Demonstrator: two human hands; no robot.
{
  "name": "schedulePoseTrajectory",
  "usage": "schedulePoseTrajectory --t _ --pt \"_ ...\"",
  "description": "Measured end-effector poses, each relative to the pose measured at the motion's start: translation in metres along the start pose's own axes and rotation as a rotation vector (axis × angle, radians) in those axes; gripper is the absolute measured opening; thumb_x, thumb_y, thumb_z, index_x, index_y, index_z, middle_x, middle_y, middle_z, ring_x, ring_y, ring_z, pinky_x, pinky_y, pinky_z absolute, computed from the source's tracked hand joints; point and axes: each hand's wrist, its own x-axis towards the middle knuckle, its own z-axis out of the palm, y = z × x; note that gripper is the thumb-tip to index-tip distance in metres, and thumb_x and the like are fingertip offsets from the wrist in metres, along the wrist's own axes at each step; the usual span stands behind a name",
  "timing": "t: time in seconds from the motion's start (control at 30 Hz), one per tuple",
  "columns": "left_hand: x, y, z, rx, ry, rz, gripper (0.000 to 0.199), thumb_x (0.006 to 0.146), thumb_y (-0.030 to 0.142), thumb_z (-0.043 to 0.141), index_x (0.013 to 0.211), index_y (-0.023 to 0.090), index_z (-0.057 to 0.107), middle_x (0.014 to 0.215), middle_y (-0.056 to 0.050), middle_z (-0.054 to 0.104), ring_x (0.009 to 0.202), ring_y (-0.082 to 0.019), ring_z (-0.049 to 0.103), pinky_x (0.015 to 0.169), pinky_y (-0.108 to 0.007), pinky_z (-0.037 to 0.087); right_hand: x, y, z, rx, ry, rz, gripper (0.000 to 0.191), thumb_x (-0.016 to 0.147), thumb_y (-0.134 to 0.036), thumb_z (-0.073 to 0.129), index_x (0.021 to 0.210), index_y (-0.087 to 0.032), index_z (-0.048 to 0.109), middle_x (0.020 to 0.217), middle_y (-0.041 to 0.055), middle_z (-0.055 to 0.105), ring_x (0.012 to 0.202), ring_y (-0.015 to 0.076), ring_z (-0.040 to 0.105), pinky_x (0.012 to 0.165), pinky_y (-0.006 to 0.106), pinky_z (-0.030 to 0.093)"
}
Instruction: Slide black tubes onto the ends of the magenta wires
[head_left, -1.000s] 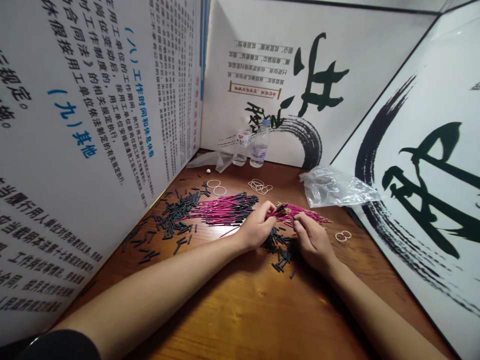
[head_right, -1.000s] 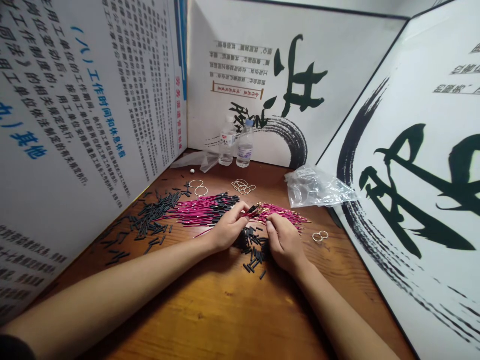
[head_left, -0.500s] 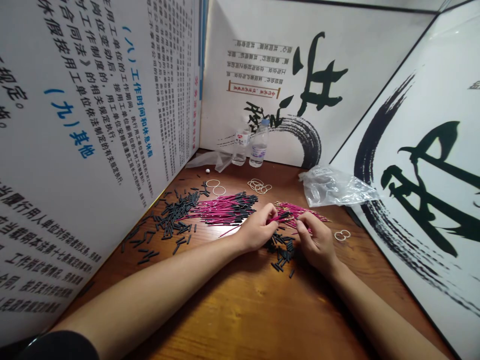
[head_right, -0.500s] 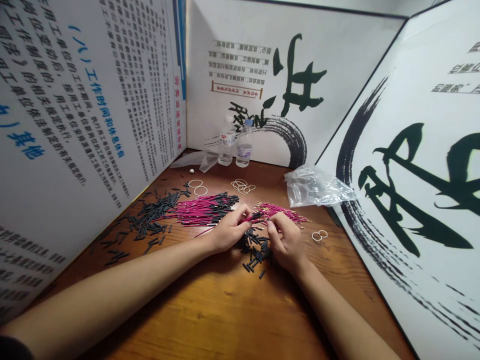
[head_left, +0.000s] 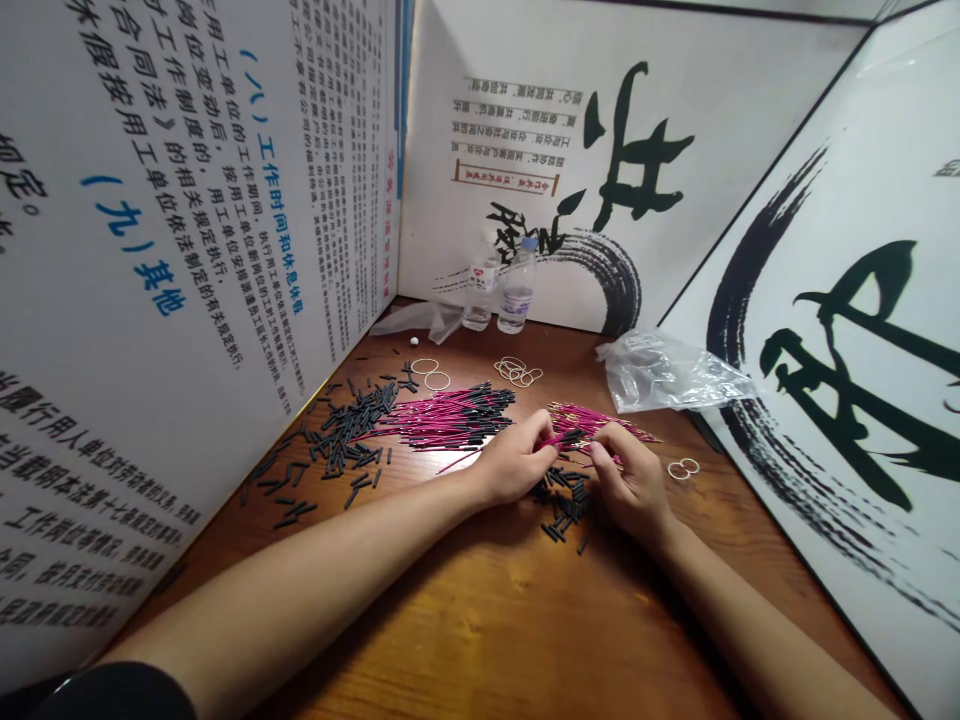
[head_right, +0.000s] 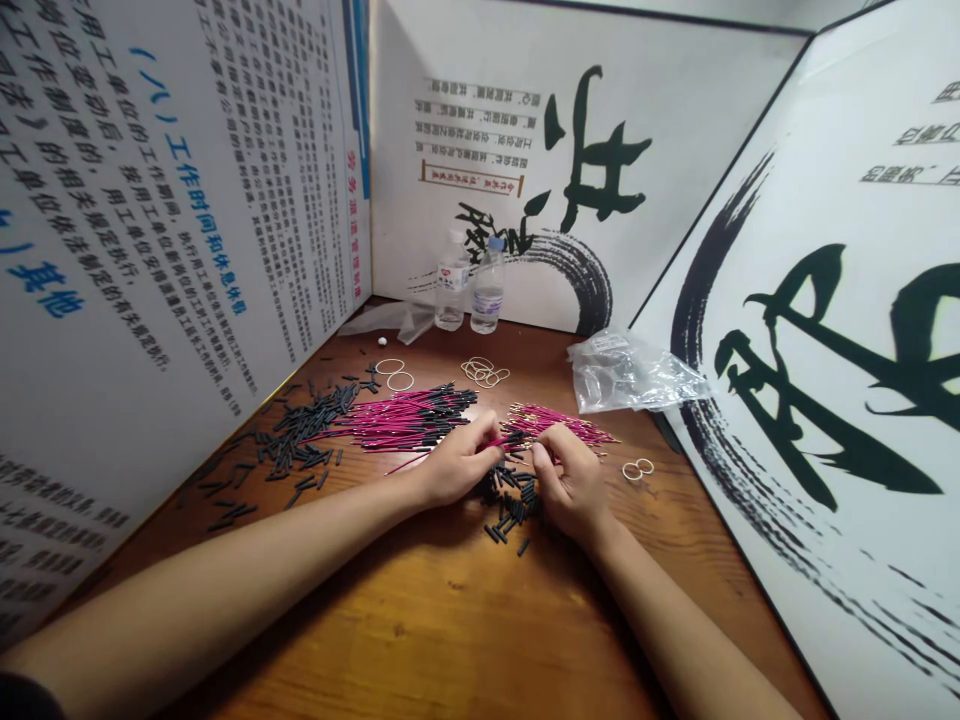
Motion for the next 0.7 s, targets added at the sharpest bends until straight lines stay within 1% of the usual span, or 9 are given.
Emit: schedulePoseTrajectory --t 0.3,0.57,0.7 --pt "0.0 -0.003 0.001 0.025 0.016 -0.008 0.012 0.085 0.028 0.046 0.077 0.02 0.041 0.063 0.005 0.042 0.061 -0.011 0.037 0.06 -0.025 0.028 0.0 -0.001 -0.001 0.011 0.003 -0.027 0.023 0.092 -0.025 0.041 0.069 -0.022 0.042 0.064 -0.0009 0.043 0.06 0.0144 0.041 0.058 0.028 0.034" --pt "-0.003 0.004 0.0 0.078 -0.02 0.021 0.012 0.085 0.026 0.045 0.076 0.02 0.041 0.063 0.005 0.043 0.059 -0.011 0.037 0.056 -0.025 0.025 0.0 0.0 -0.001 0.008 0.012 0.008 0.024 0.091 -0.025 0.042 0.067 -0.022 0.04 0.063 -0.0018 0.041 0.059 0.0139 0.039 0.057 0.028 0.033" --pt "-0.004 0.007 -0.001 0.06 -0.028 0.034 0.009 0.085 0.025 0.045 0.078 0.02 0.042 0.064 0.005 0.043 0.06 -0.011 0.037 0.057 -0.025 0.027 0.001 0.002 -0.001 0.002 0.005 0.017 0.026 0.09 -0.027 0.04 0.065 -0.022 0.037 0.061 -0.0023 0.038 0.058 0.0139 0.037 0.056 0.028 0.032"
